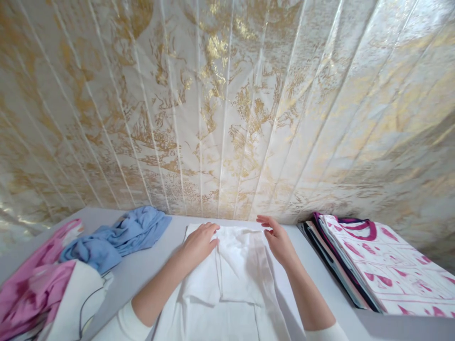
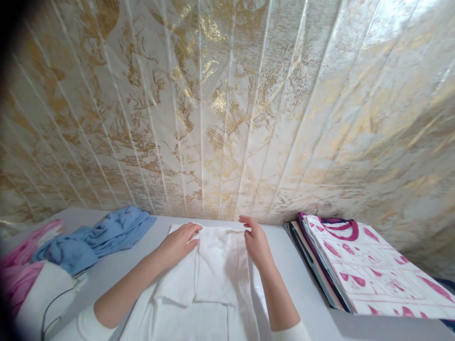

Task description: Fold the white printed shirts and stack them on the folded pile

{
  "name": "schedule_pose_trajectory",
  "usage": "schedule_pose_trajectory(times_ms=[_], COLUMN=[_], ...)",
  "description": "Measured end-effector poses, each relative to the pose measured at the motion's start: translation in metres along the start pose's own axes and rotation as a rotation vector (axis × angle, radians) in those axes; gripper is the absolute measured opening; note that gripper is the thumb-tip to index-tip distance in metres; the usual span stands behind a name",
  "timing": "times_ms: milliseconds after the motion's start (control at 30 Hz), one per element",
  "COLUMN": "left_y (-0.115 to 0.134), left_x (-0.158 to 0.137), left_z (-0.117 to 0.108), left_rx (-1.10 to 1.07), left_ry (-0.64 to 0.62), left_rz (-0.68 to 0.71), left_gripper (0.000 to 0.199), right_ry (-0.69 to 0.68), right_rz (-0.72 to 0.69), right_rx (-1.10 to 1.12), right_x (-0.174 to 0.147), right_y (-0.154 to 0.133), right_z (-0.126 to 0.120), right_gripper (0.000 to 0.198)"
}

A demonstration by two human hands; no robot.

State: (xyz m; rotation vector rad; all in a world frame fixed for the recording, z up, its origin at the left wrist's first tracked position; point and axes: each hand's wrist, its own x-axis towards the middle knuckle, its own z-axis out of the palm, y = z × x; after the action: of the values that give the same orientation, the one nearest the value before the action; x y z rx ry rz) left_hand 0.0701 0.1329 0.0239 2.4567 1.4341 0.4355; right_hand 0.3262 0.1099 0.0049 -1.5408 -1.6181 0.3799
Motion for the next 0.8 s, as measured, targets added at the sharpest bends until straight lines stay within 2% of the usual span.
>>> schedule_pose_trajectory(times_ms=[67, 133, 267, 333, 467, 533, 700, 800], left_y=[0.007, 0.013, 0.02, 0.02, 0.018, 0.021, 0.038, 0.042], left_x=[0.0, -0.001, -0.001, 0.0, 0.003, 0.003, -0.003, -0.005], left_z=[0.008, 0.016, 0.027, 0.031, 0.036, 0.035, 0.029, 0.027], left_rx=[-0.009, -0.009, -0.017, -0.032, -0.068, -0.084, -0.137, -0.174], left_ry=[0.013, 0.031, 0.077, 0.1, 0.119, 0.117, 0.105, 0.117], left_rz=[0.024, 0.031, 0.014, 0.005, -0.018, -0.001, 0.135, 0.148], left_gripper=[0.028, 0.024, 0.007, 0.008, 0.022, 0.016, 0.013, 0.014], right_ry=[-0.074, -0.116, -0.142, -0.145, -0.154, -0.159, -0.162, -0.192], right_rz=[-0.016, -0.039, -0.078, -0.1, -0.161, -0.189, -0.253, -0.28], right_rx=[-0.092, -0.145, -0.141, -0.118, -0.06, -0.047, -0.063, -0.094], right_x=[0.007, 0.013, 0.019, 0.02, 0.023, 0.024, 0.027, 0.026], right_y=[0.015, 0.028, 0.046, 0.051, 0.055, 0.055, 0.051, 0.049], right_z=[-0.011, -0.012, -0.001, 0.006, 0.012, 0.01, 0.001, 0.0], right_gripper=[0.06, 0.056, 0.044, 0.04, 0.026, 0.023, 0.026, 0.03])
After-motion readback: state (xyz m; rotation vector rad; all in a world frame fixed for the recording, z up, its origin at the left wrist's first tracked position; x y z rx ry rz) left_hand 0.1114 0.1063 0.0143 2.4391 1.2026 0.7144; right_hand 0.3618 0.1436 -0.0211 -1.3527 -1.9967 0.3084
